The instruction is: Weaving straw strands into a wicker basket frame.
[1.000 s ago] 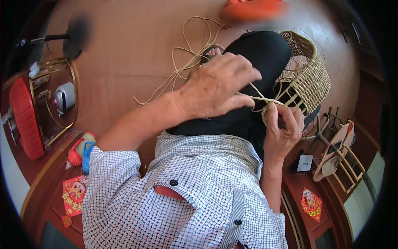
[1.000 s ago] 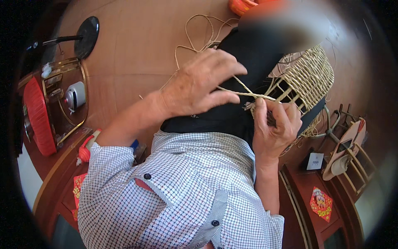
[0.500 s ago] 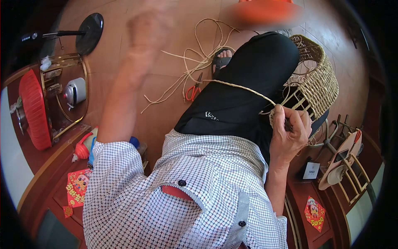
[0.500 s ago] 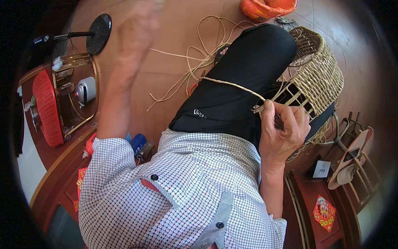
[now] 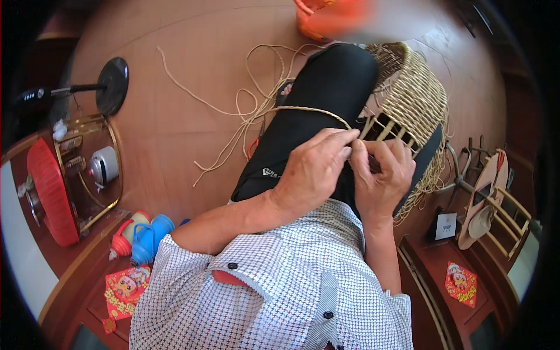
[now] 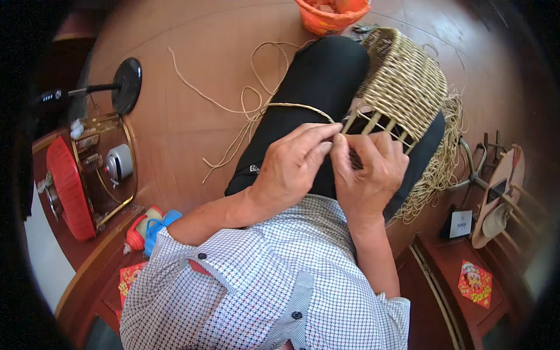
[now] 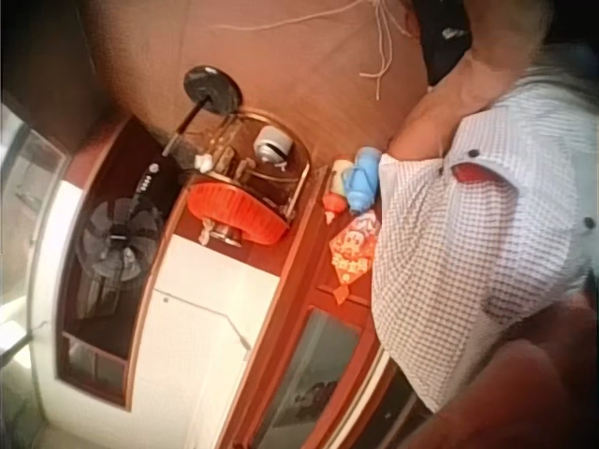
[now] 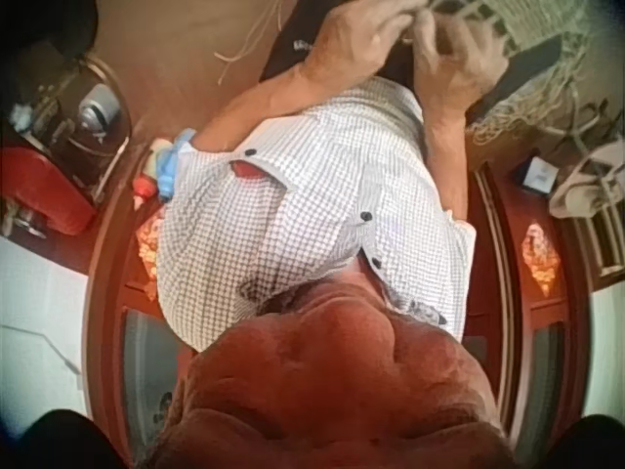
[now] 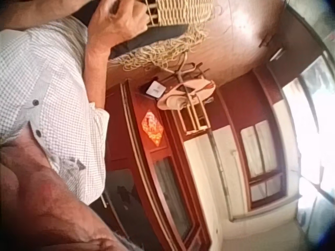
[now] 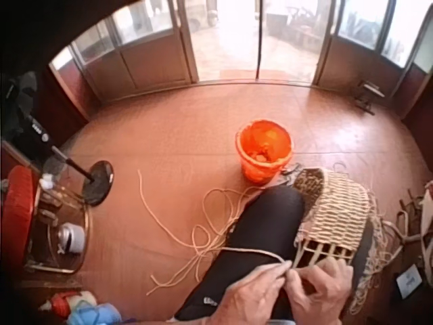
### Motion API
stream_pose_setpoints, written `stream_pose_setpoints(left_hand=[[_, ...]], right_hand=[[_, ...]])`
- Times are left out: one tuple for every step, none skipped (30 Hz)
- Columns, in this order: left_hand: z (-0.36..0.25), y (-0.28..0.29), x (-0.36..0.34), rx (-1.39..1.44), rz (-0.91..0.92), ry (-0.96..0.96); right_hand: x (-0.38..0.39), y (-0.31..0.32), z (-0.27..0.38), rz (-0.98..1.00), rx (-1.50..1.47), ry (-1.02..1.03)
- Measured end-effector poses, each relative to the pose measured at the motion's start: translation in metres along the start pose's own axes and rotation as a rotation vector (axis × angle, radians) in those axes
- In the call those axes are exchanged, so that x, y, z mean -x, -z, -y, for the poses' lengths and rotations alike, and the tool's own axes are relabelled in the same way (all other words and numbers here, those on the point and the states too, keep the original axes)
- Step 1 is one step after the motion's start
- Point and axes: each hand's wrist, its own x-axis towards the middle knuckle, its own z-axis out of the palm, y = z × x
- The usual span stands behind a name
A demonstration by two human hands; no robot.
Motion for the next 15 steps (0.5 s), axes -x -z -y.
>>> stream_pose_setpoints(left_hand=[[-0.002, 0.001, -0.001, 0.036, 0.004, 0.034], [-0.003, 0.001, -0.003, 0.074, 0.015, 0.081], [-0.003, 0.0, -0.005, 0.127, 0.035, 0.144], [-0.003, 0.001, -0.006, 0.175, 0.054, 0.212], [-0.002, -0.001, -0.007, 0.172, 0.07, 0.205], [0.002, -0.003, -0.007, 0.181, 0.036, 0.202], [0.005, -0.005, -0.008, 0.19, -0.001, 0.198], [0.006, -0.005, -0.009, 0.185, 0.012, 0.192], [0.008, -0.005, -0.011, 0.256, 0.041, 0.312], [0.008, -0.004, -0.013, 0.325, 0.067, 0.433], [0.009, -0.003, -0.015, 0.381, 0.1, 0.448], [0.011, -0.003, -0.015, 0.376, 0.107, 0.443], [0.012, -0.002, -0.016, 0.497, 0.116, 0.458], [0.012, -0.003, -0.016, 0.619, 0.124, 0.472], [0.01, -0.004, -0.015, 0.615, 0.129, 0.47]], right_hand=[[-0.001, -0.001, 0.0, -0.002, -0.011, 0.008], [0.0, -0.001, -0.002, -0.005, -0.023, 0.015], [0.001, 0.0, -0.004, 0.001, -0.046, 0.014], [0.002, 0.0, -0.006, 0.0, -0.07, 0.016], [0.003, 0.002, -0.006, -0.014, -0.092, 0.021], [0.003, 0.003, -0.007, -0.027, -0.115, 0.026], [0.004, 0.003, -0.009, -0.039, -0.114, 0.016], [0.006, 0.002, -0.012, -0.058, -0.16, 0.007], [0.008, 0.002, -0.014, -0.078, -0.206, 0.0], [0.009, 0.004, -0.015, -0.088, -0.206, -0.006], [0.01, 0.007, -0.015, -0.061, -0.247, -0.048], [0.011, 0.009, -0.015, -0.033, -0.289, -0.089], [0.011, 0.01, -0.016, -0.042, -0.291, -0.093], [0.012, 0.01, -0.018, -0.035, -0.297, -0.076], [0.014, 0.01, -0.019, -0.026, -0.302, -0.06]])
